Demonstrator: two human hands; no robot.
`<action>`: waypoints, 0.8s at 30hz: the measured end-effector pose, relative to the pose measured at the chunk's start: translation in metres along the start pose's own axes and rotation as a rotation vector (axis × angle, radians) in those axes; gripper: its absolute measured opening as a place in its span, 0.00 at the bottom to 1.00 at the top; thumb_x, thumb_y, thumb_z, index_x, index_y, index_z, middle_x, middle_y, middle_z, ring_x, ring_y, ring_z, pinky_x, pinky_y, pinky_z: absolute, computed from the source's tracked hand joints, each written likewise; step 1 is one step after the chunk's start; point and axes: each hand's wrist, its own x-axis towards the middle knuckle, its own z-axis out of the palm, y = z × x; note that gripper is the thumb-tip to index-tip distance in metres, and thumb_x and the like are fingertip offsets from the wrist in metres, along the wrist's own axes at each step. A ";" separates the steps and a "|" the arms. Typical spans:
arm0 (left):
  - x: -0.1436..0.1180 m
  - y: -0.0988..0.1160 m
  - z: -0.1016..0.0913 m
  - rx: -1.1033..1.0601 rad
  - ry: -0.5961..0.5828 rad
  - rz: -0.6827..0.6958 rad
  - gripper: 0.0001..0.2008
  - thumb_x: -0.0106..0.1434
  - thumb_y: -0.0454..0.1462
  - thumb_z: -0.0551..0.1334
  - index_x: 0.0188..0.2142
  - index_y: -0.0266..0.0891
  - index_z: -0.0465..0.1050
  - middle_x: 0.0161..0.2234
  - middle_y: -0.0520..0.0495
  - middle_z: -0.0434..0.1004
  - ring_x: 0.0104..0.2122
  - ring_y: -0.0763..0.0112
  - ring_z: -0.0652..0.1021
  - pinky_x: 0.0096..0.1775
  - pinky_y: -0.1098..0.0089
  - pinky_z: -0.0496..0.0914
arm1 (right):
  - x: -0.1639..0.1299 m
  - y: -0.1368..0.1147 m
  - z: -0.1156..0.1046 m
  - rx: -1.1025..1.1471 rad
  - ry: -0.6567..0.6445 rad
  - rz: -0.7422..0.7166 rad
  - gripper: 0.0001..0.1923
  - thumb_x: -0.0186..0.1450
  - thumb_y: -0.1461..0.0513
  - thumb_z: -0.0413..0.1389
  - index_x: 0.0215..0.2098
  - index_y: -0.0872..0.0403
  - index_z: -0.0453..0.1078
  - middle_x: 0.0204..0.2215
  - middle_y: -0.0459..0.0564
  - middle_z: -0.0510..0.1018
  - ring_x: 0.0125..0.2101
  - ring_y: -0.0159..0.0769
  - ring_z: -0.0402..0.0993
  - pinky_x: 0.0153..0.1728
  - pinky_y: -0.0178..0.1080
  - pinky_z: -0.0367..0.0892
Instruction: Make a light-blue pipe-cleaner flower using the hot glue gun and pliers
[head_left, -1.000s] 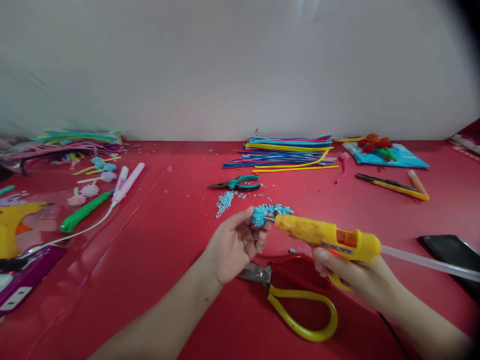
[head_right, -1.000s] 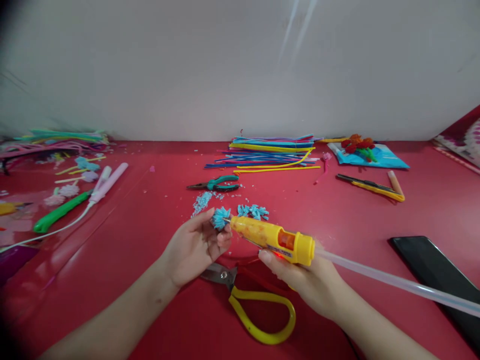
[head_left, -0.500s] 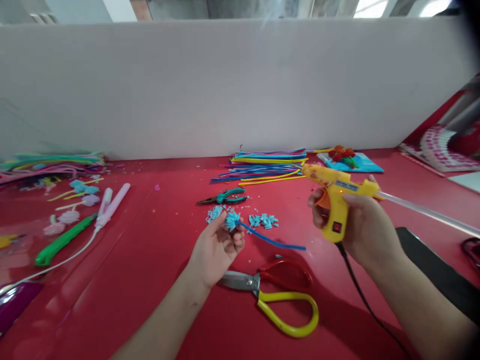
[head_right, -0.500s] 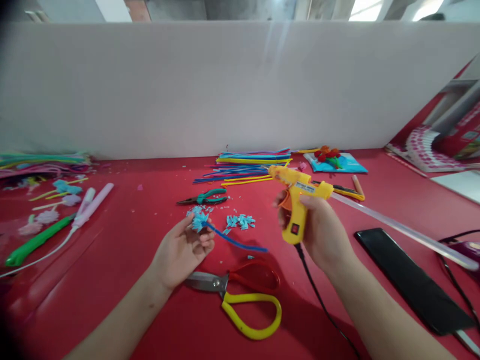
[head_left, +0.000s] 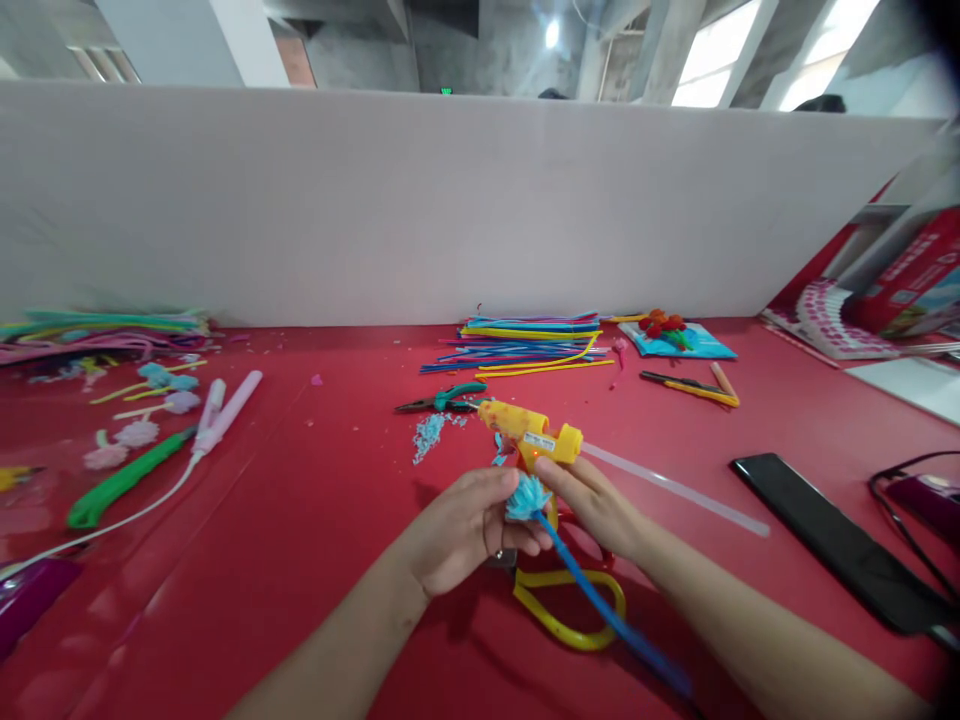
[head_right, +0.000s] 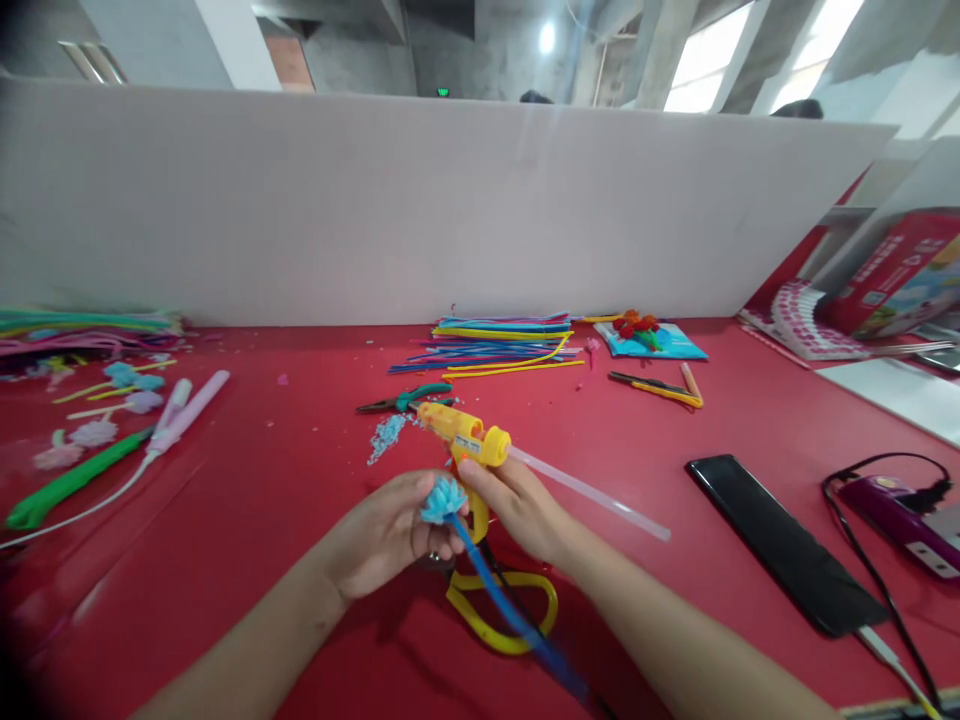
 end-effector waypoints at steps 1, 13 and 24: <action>0.000 0.000 0.000 0.003 0.003 0.000 0.14 0.55 0.43 0.68 0.30 0.31 0.77 0.27 0.44 0.79 0.25 0.68 0.81 0.27 0.75 0.72 | -0.001 0.002 -0.001 -0.007 0.016 -0.025 0.17 0.67 0.50 0.49 0.39 0.53 0.72 0.32 0.48 0.77 0.39 0.39 0.73 0.45 0.41 0.69; 0.000 0.004 -0.003 0.025 -0.018 -0.030 0.15 0.56 0.43 0.67 0.33 0.30 0.79 0.28 0.40 0.82 0.27 0.67 0.82 0.29 0.76 0.74 | -0.017 -0.009 -0.035 -0.566 0.385 -0.525 0.02 0.62 0.63 0.58 0.35 0.50 0.71 0.32 0.49 0.80 0.34 0.38 0.77 0.36 0.40 0.71; -0.002 0.002 0.000 0.014 -0.014 -0.031 0.13 0.54 0.41 0.69 0.33 0.32 0.79 0.28 0.40 0.83 0.28 0.64 0.83 0.30 0.75 0.75 | -0.020 0.004 -0.026 -0.529 0.478 -0.464 0.04 0.61 0.61 0.60 0.32 0.49 0.68 0.25 0.46 0.76 0.27 0.36 0.74 0.31 0.38 0.69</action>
